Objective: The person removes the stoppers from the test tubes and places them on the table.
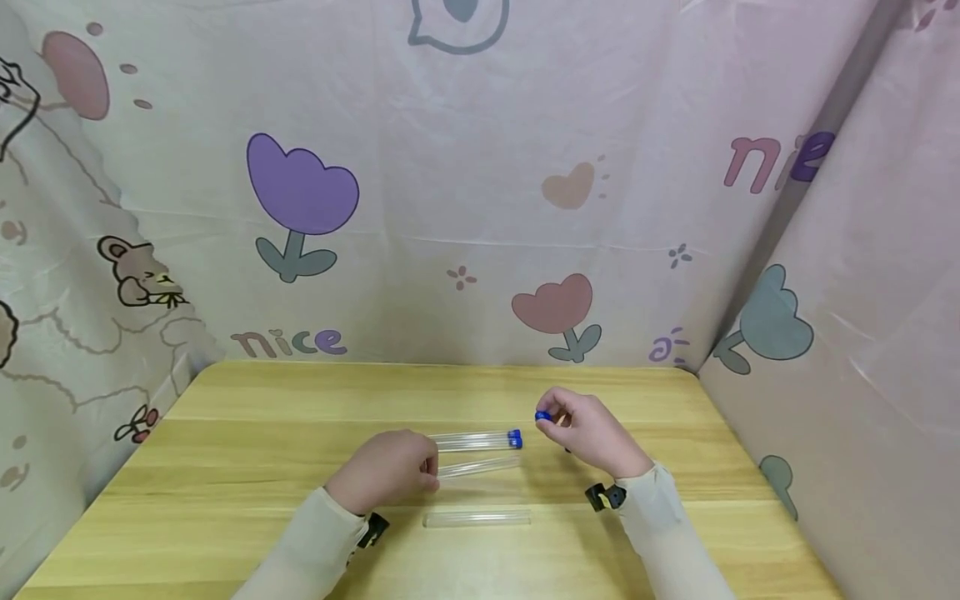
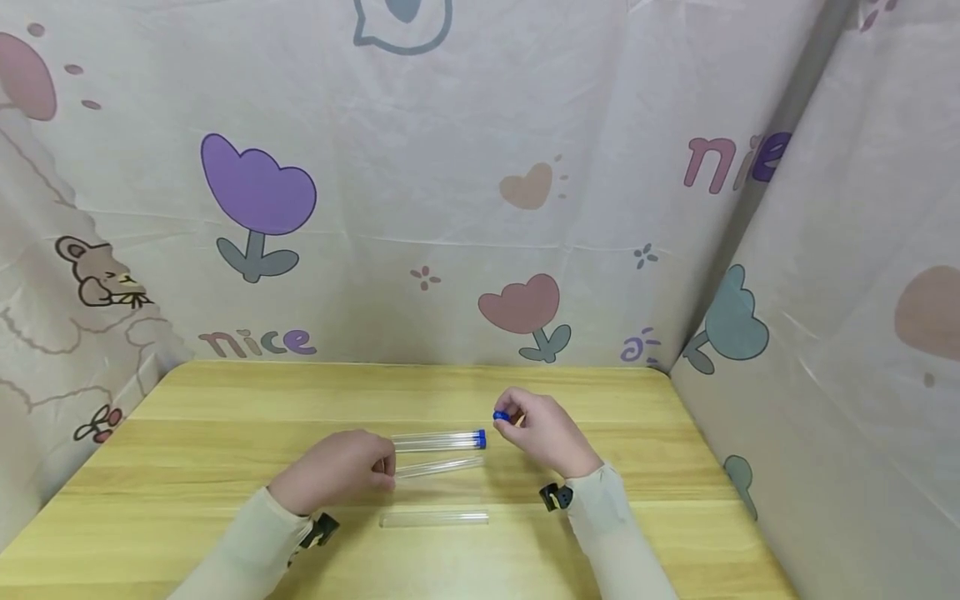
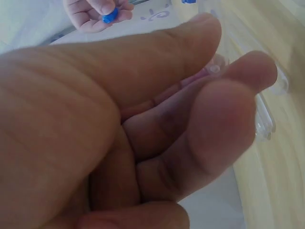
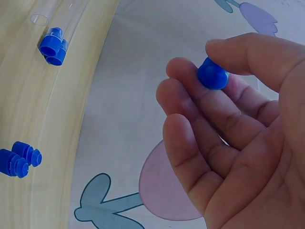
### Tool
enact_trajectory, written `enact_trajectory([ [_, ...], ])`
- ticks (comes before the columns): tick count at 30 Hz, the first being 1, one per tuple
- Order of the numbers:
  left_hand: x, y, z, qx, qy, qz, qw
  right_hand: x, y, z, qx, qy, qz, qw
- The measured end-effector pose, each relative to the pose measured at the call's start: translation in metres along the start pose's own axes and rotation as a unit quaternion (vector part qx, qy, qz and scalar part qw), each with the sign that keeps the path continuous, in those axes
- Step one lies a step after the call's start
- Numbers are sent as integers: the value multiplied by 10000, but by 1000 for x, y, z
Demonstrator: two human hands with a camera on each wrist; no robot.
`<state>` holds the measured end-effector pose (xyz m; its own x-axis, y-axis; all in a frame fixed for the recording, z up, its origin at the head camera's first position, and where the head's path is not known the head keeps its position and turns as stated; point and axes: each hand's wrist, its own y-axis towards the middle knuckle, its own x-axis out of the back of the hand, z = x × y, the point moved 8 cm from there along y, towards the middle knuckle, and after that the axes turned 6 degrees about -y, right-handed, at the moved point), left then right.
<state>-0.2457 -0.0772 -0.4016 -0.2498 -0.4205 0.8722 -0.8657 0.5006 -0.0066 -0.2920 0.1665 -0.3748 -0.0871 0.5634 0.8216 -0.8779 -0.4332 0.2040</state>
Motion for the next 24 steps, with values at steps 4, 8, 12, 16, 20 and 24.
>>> enact_trajectory([
  [4,-2,1,4,85,206,-120,9997,1,1,0,-12,7,-77,10000],
  [8,-4,2,8,196,258,-225,9992,3,2,-1,-45,5,-267,9996],
  [12,-5,3,11,356,188,-254,9989,2,3,-6,-147,205,-311,9992],
  [16,-7,5,15,399,146,-229,9988,2,4,-10,-256,194,-285,9991],
  [20,-11,6,17,361,136,-189,9991,1,4,-17,-464,95,-300,9984],
  [24,-13,7,17,287,254,-229,9990,-4,4,-30,-724,120,-199,9971],
])
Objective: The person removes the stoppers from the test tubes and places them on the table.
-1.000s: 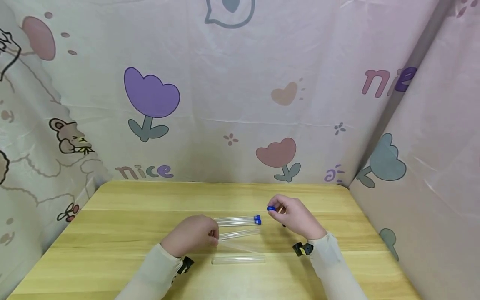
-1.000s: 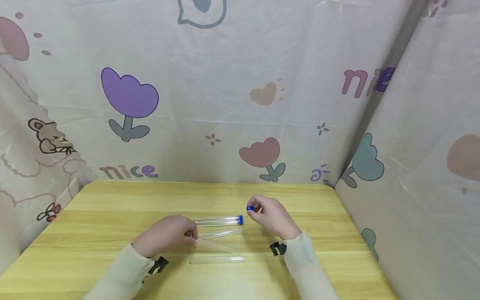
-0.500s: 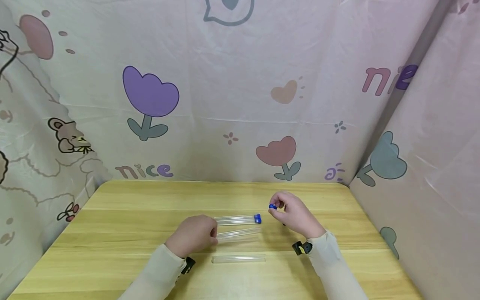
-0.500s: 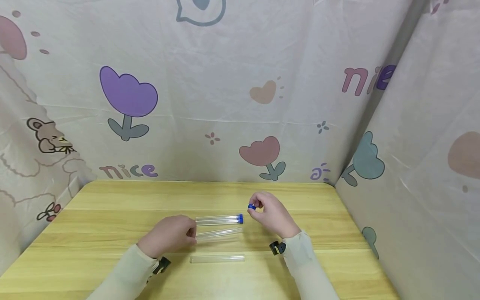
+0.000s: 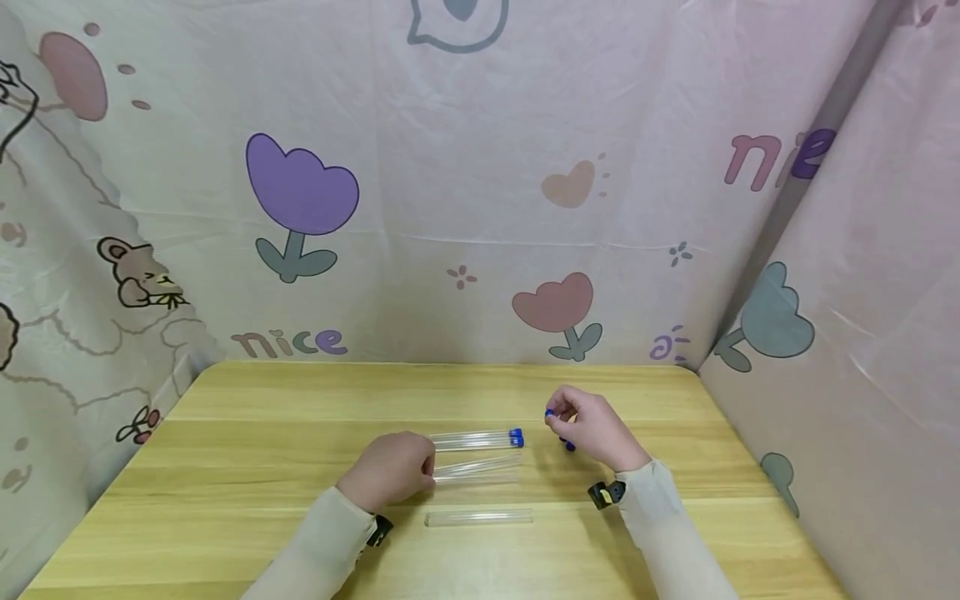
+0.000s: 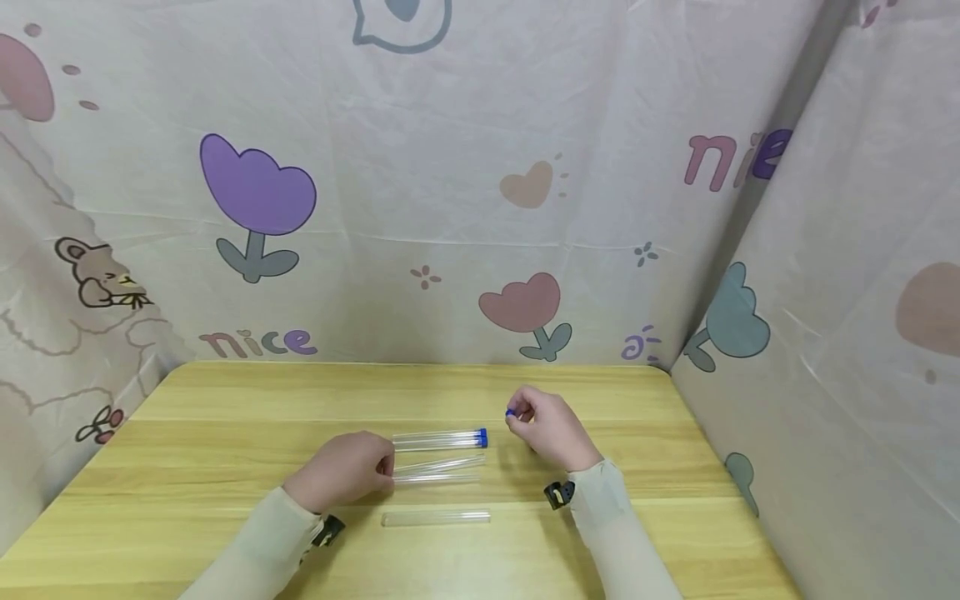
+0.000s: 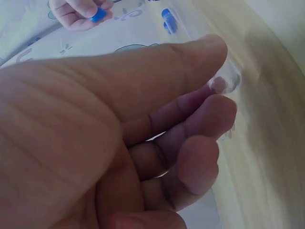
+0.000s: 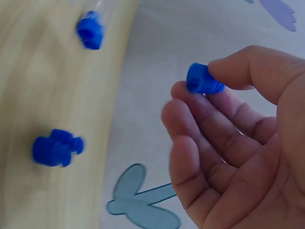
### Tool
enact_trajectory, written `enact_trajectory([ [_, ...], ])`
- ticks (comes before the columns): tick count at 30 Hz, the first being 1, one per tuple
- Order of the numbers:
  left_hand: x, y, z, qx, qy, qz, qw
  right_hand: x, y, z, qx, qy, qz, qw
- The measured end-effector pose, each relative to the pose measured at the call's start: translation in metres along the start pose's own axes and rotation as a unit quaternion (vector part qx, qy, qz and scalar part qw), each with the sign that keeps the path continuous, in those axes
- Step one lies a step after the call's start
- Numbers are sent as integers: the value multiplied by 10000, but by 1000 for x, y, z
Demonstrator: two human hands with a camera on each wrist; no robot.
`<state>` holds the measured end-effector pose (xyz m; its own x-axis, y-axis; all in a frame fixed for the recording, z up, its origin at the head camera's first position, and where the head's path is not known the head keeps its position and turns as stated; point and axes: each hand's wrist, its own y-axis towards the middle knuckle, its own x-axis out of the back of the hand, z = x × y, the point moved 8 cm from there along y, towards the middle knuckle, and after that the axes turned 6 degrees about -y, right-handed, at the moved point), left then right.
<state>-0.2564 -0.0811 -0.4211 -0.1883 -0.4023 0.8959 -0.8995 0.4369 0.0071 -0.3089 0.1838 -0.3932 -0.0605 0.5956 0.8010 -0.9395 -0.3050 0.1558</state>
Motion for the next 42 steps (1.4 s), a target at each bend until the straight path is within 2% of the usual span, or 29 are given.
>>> enact_trajectory([
  [8,2,2,2,-10,-33,-141,9999,-10,10,-27,-372,-195,-11,9991],
  [14,0,5,3,-57,-4,-249,9997,-15,14,-36,-525,-511,50,9973],
  [18,-3,8,6,-41,-6,-255,9997,-19,15,-38,-644,-811,116,9946],
  [25,-6,12,8,-179,87,-332,9992,-20,16,-36,-571,-1509,11,9869],
  [30,-8,10,9,-223,-18,-295,9993,-25,13,-37,-602,-1571,58,9857],
  [37,-7,8,10,-296,56,-390,9988,-26,15,-38,-601,-1649,-31,9845],
  [42,-9,8,7,-335,88,-349,9988,-28,16,-41,-640,-1622,64,9847],
])
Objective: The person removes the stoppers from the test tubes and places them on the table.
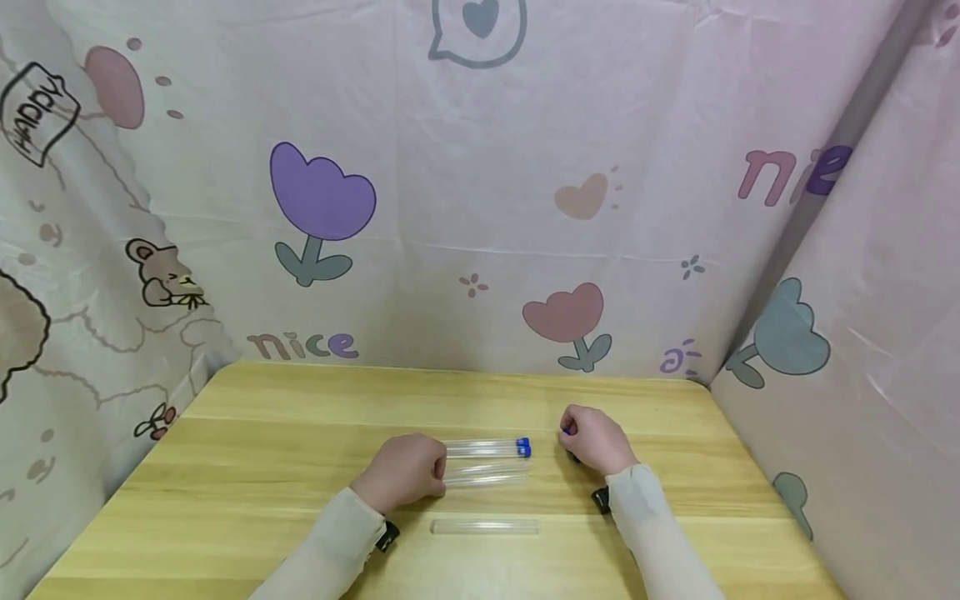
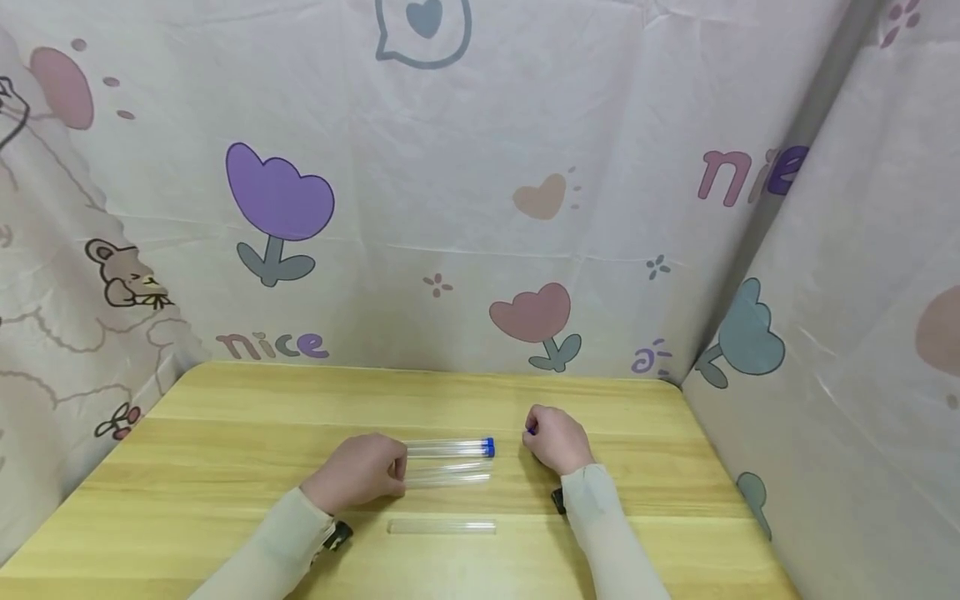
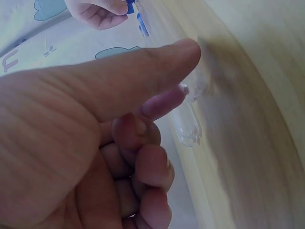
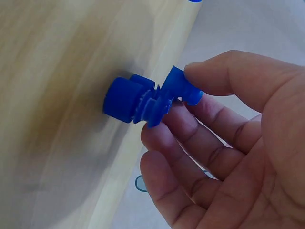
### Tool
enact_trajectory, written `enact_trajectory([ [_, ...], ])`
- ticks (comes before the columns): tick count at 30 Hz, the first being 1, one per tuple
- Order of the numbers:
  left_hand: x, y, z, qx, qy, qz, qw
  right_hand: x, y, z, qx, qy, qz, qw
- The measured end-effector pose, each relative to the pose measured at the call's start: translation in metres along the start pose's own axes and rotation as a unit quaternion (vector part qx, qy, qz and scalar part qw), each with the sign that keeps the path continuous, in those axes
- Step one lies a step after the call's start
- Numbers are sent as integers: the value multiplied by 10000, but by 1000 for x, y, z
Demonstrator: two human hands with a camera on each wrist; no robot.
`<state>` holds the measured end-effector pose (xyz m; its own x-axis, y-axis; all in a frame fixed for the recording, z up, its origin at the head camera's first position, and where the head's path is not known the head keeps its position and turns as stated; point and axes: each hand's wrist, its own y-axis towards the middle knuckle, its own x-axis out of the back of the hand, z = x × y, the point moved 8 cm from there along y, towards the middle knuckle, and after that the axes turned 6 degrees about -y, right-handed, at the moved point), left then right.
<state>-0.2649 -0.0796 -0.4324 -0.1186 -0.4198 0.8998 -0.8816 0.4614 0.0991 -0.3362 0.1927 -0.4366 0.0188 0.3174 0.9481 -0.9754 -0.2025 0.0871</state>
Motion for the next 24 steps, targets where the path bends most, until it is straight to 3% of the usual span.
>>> enact_trajectory([
  [10,3,0,-1,68,-170,80,9998,-2,2,-3,-44,15,79,10000],
  [18,30,2,14,475,-33,-597,9971,-4,4,-2,-28,-42,69,10000],
  [24,35,2,16,522,-117,-583,9969,-9,3,-5,-65,-4,114,9999],
])
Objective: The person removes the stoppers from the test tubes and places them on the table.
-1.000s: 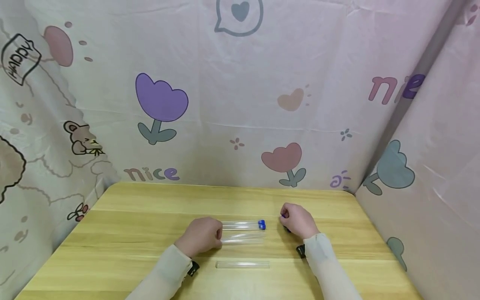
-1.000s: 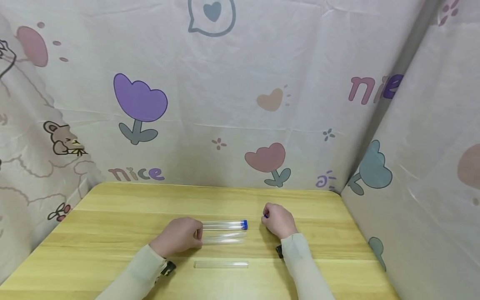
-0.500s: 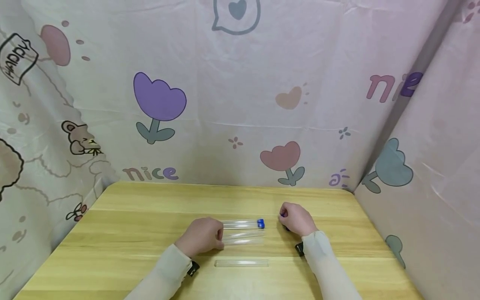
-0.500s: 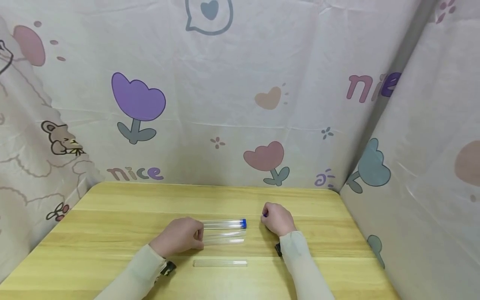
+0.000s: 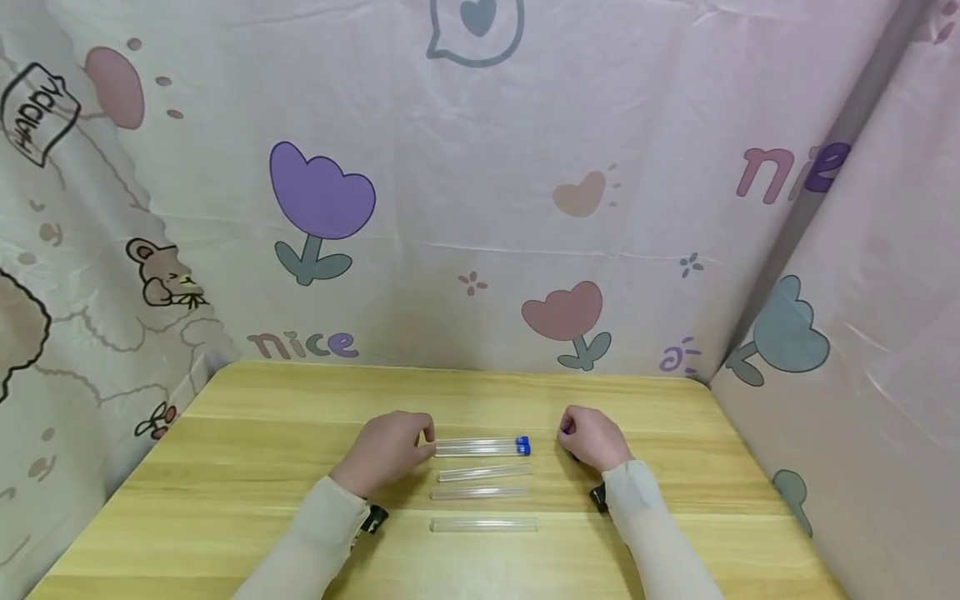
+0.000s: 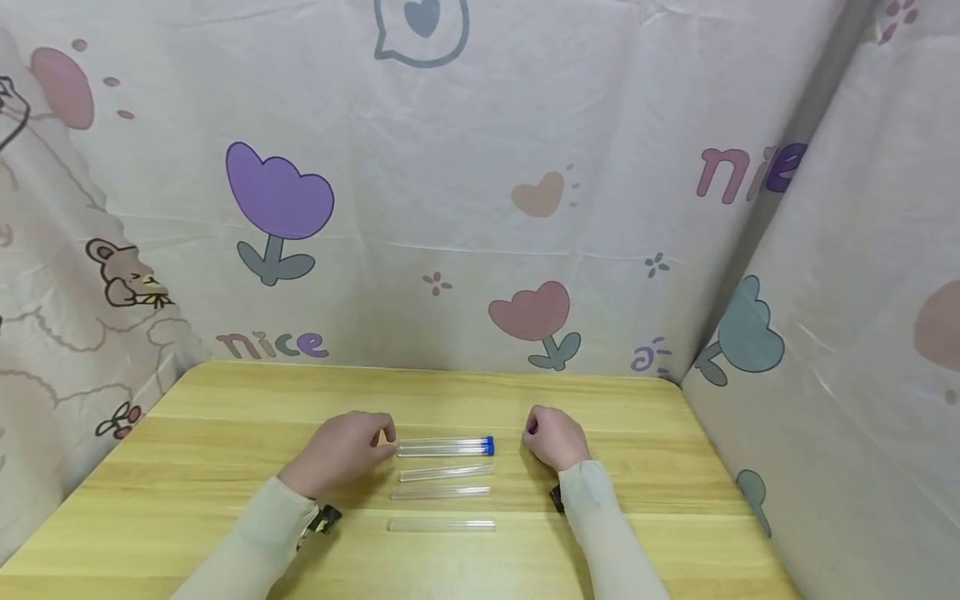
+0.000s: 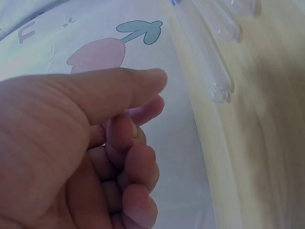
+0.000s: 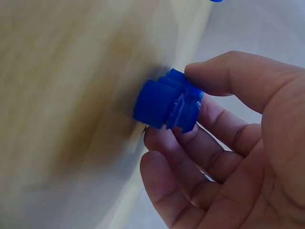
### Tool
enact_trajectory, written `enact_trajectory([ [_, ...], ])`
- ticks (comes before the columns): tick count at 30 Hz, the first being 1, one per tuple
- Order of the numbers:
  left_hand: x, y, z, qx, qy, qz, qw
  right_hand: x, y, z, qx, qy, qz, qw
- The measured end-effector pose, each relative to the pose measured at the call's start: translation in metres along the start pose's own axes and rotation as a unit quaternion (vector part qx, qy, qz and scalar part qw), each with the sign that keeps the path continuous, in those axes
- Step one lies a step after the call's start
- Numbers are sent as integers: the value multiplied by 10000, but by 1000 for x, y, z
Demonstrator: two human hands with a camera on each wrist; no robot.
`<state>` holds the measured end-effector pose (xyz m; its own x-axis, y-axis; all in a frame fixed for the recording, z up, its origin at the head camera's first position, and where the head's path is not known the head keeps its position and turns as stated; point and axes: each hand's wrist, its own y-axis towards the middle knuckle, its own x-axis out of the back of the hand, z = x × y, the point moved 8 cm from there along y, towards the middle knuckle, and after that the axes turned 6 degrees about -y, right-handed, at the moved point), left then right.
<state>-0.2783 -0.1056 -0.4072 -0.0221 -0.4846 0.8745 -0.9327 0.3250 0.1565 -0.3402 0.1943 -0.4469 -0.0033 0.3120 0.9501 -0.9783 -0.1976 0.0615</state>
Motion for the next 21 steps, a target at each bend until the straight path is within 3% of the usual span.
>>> enact_trajectory([
  [8,-9,6,3,-42,-23,13,10000,12,-2,-2,-128,60,-17,9999],
  [15,-13,12,6,-113,86,-132,9998,49,-21,27,83,163,-118,9998],
  [21,-21,13,6,-136,140,74,9998,52,-38,50,499,402,466,9969],
])
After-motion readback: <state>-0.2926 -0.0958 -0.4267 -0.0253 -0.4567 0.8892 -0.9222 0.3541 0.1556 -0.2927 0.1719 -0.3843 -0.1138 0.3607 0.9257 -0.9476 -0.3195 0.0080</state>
